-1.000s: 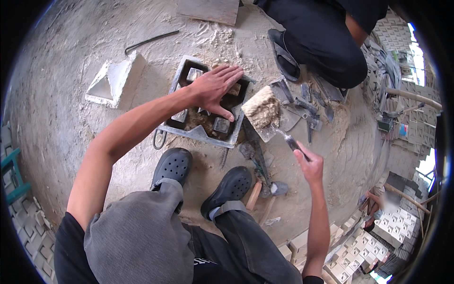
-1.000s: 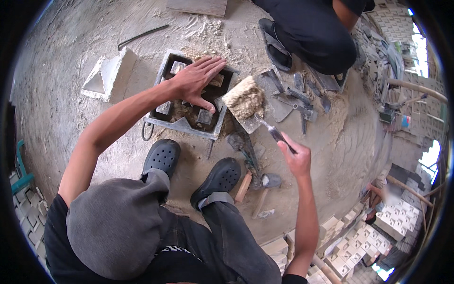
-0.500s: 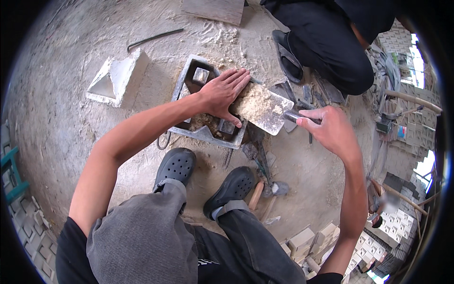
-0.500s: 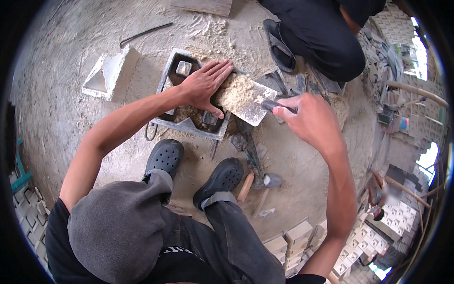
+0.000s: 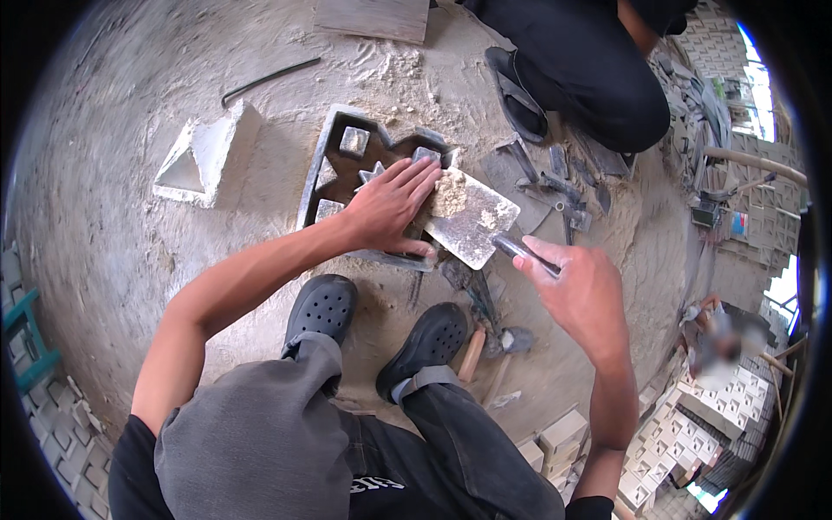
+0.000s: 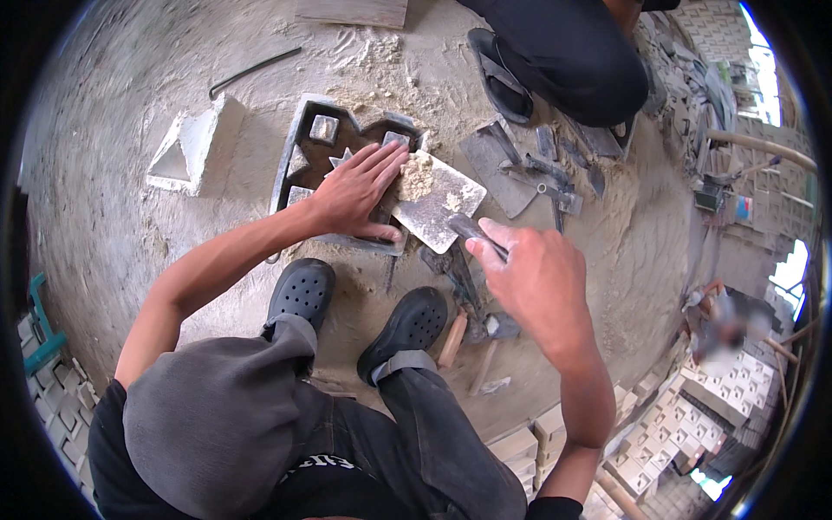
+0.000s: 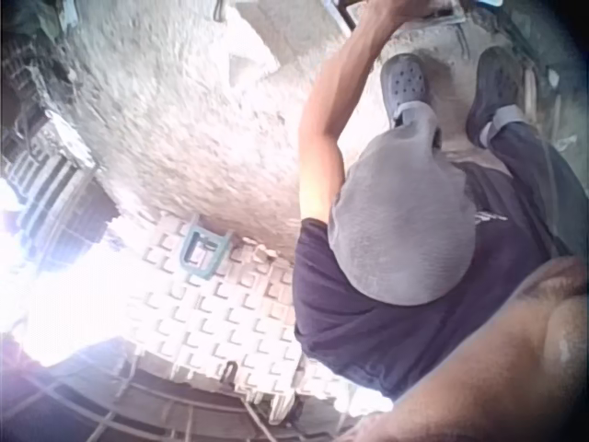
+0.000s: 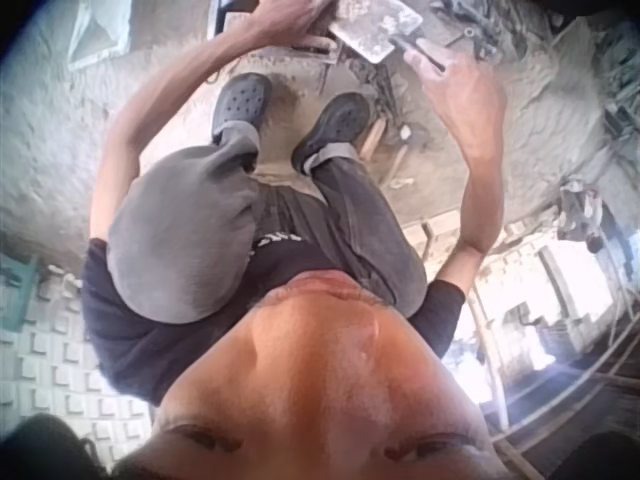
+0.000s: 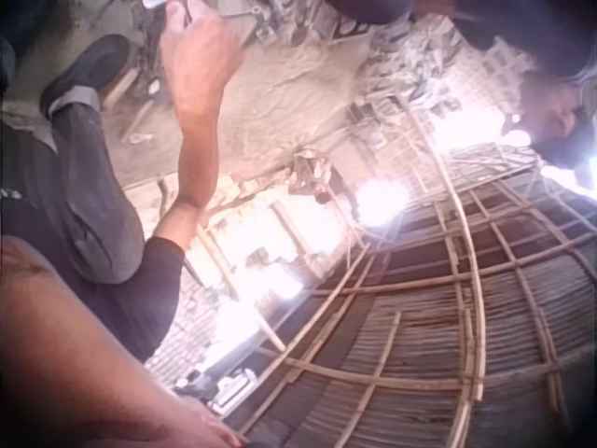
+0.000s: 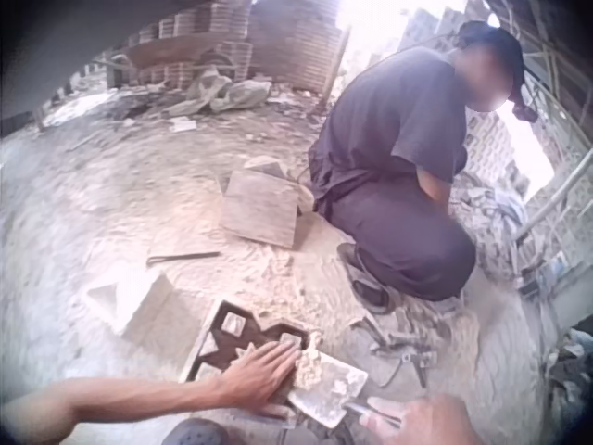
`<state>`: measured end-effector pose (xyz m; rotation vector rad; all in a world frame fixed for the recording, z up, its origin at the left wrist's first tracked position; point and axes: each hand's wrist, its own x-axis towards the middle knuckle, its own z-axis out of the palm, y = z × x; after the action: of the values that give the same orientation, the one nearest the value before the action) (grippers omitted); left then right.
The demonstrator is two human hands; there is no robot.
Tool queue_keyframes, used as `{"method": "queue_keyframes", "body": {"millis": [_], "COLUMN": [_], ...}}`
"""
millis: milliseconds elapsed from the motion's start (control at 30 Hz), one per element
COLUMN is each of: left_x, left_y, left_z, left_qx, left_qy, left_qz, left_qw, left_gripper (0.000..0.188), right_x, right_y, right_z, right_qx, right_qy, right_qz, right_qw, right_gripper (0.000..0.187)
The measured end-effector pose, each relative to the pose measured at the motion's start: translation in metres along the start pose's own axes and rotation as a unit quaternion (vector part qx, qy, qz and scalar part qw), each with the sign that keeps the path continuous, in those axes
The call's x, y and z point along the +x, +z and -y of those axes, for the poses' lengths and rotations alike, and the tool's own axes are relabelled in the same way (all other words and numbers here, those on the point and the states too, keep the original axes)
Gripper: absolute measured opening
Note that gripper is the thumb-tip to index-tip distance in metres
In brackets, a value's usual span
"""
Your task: The person prepares a stone mold by filling sections with a stone mixture using a trowel and then hammering the mixture into place with a small tool.
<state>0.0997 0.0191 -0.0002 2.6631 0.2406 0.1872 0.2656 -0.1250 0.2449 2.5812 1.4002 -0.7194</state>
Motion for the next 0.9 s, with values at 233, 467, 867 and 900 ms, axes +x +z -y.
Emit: {"method": "queue_keyframes", "body": {"millis": [233,467,867,900], "left_x": [-0.039,-0.047,-0.036,-0.030], "left_y": [-0.008,-0.029,-0.045,-0.040], "left_z": [-0.015,0.017,0.114,0.126], "left_qx": [-0.042,0.010,-0.071,-0.047], "left_qy": [-0.041,-0.157,-0.128,-0.114], "left_qz": [-0.019,-0.080,-0.209,-0.165], "left_qw": [0.998,0.984,0.967,0.979], "left_gripper": [0.121,0.111,0.112,0.123], "right_x": [0.005,0.043,0.042,0.039], "right_y": [-0.007,-0.014,0.004,0.006], "right_z": [-0.001,0.045,0.109,0.107], "right_qx": [0.008,-0.080,-0.192,-0.197], "right_qy": [-0.061,-0.189,-0.225,-0.205], "right_qz": [-0.014,-0.134,-0.149,-0.151], "right_qw": [0.998,0.969,0.944,0.947], "right_gripper": [0.032,0.022,0.027,0.029]}}
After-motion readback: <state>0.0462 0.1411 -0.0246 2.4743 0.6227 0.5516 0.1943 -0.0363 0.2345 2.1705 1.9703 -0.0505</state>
